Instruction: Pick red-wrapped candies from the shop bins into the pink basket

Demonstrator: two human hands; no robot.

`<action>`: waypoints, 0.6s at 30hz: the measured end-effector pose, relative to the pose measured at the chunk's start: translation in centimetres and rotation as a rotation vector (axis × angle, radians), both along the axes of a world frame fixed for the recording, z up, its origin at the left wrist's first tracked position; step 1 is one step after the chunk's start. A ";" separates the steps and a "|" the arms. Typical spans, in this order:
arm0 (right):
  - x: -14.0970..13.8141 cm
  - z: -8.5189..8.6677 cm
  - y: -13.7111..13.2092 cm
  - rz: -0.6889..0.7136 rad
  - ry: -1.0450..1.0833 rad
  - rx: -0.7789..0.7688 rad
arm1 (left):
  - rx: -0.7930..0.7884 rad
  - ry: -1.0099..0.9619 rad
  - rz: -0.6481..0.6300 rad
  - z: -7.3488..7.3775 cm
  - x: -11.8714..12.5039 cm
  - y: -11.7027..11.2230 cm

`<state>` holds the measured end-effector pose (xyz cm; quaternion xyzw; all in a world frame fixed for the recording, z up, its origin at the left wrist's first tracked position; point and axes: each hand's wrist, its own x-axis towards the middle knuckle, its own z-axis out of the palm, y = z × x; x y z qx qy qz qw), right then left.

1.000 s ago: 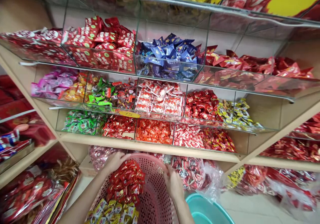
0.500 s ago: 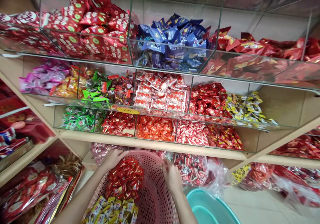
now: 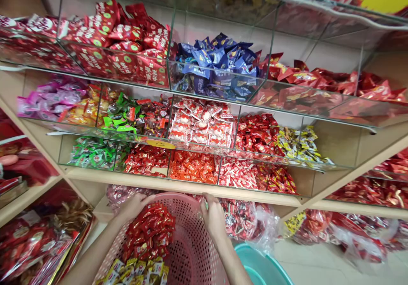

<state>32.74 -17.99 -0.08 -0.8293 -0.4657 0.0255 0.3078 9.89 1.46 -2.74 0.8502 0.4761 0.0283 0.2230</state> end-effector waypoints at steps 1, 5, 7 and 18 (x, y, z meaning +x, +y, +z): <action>0.4 1.0 0.4 -0.004 -0.031 0.024 | 0.000 0.007 0.007 0.1 -0.1 0.1; 2.4 4.8 2.7 -0.076 -0.159 -0.059 | 0.022 0.022 0.036 0.1 -0.6 0.1; 3.2 5.8 3.9 -0.127 -0.203 -0.186 | 0.030 0.021 0.061 0.1 -0.8 0.0; 4.0 5.8 6.9 -0.169 -0.271 -0.544 | 0.014 0.021 0.133 -0.1 -1.7 -0.5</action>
